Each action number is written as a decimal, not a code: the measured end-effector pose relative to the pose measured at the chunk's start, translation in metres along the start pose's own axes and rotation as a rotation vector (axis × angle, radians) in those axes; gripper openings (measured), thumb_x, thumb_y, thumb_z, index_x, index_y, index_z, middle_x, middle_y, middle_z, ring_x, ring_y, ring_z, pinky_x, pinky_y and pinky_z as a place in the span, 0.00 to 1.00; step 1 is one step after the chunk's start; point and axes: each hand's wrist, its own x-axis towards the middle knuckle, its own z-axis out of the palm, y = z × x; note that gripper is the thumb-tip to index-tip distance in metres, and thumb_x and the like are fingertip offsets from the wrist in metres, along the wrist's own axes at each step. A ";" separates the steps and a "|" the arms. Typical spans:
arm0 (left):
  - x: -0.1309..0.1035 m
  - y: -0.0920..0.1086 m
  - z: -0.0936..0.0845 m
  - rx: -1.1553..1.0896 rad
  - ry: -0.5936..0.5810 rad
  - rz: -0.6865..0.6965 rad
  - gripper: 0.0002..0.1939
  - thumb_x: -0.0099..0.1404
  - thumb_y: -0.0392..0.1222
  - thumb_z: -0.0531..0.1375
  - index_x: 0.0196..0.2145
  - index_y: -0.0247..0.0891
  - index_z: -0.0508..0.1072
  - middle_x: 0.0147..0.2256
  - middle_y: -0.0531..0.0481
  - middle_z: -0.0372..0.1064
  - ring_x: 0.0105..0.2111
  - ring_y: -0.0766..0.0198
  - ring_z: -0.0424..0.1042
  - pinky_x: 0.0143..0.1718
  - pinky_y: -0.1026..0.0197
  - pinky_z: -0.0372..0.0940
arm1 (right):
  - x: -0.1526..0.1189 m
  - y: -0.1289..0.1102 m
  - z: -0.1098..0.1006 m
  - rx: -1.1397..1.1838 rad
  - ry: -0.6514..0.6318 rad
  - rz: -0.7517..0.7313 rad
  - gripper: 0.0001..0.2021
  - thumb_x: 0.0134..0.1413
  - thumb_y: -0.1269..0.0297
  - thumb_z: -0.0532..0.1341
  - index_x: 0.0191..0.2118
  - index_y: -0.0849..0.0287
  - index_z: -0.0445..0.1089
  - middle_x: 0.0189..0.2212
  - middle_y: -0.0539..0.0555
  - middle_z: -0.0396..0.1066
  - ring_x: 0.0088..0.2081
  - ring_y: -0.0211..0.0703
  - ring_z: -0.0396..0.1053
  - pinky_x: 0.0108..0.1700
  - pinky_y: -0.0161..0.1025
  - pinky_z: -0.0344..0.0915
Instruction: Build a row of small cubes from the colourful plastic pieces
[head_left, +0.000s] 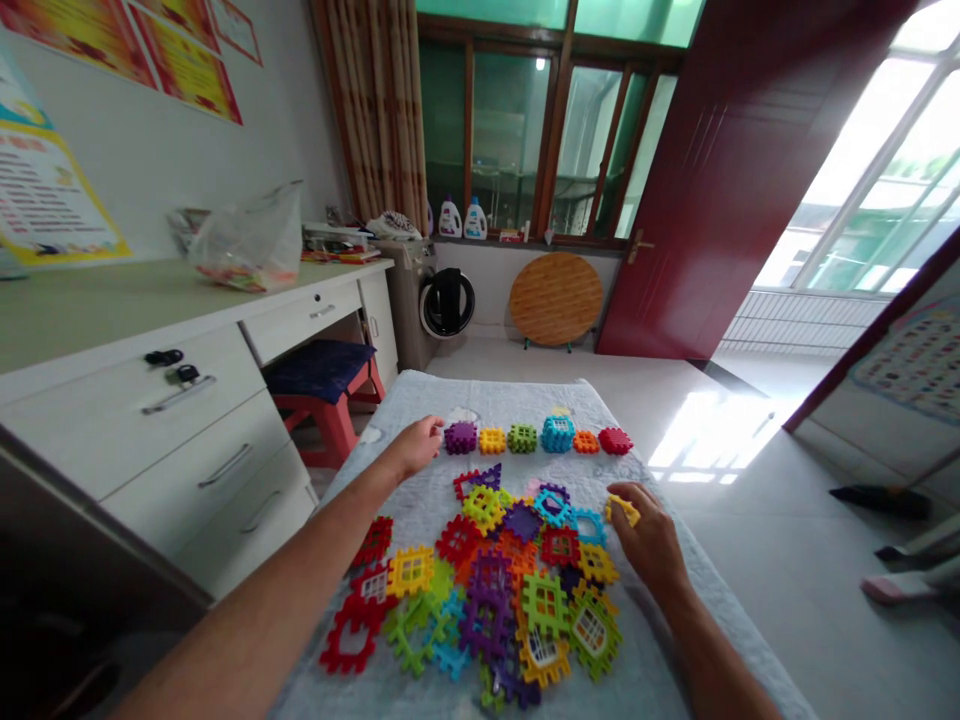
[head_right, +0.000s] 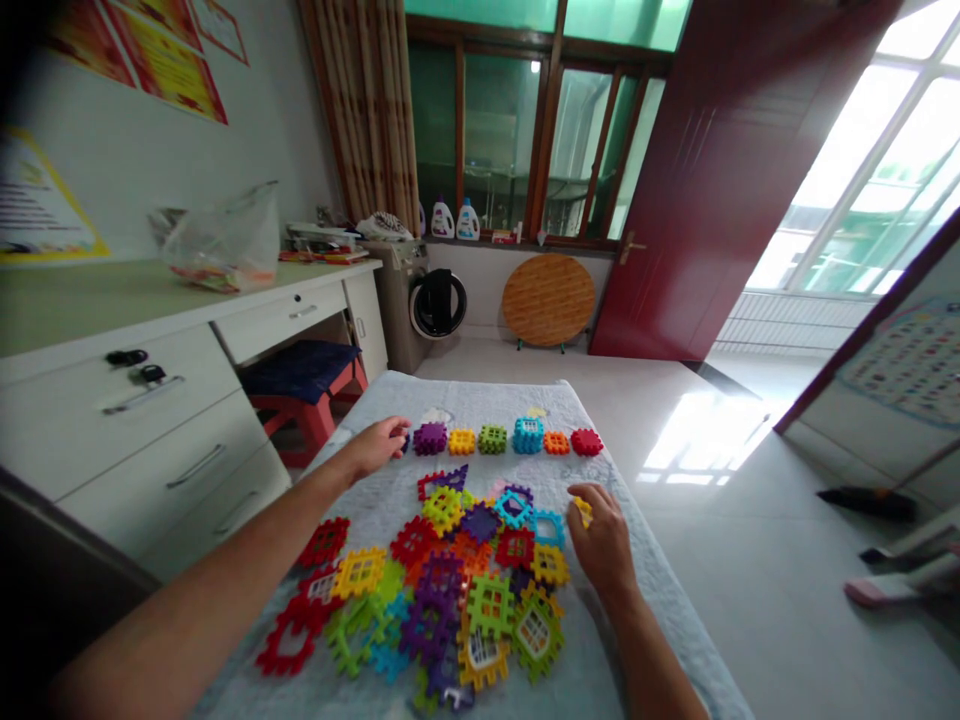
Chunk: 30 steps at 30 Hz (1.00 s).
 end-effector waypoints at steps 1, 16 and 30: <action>-0.006 -0.005 0.005 -0.025 0.010 -0.008 0.20 0.58 0.32 0.49 0.48 0.32 0.66 0.44 0.41 0.71 0.31 0.66 0.73 0.30 0.68 0.65 | 0.002 -0.008 -0.004 -0.008 0.004 -0.029 0.10 0.52 0.64 0.52 0.36 0.57 0.69 0.36 0.55 0.70 0.41 0.46 0.67 0.46 0.44 0.62; -0.001 -0.003 0.024 -0.226 0.030 -0.047 0.25 0.53 0.29 0.53 0.50 0.35 0.65 0.42 0.42 0.73 0.24 0.68 0.71 0.30 0.66 0.64 | 0.128 -0.136 0.130 -0.209 -0.549 -0.280 0.34 0.43 0.56 0.63 0.58 0.55 0.58 0.55 0.57 0.62 0.56 0.54 0.53 0.52 0.48 0.51; -0.060 -0.060 -0.020 -0.524 0.270 -0.124 0.23 0.50 0.37 0.56 0.46 0.34 0.69 0.44 0.42 0.71 0.42 0.58 0.71 0.44 0.56 0.65 | 0.147 -0.138 0.168 -0.321 -0.632 -0.309 0.34 0.38 0.65 0.63 0.57 0.54 0.59 0.51 0.56 0.66 0.52 0.54 0.56 0.49 0.45 0.52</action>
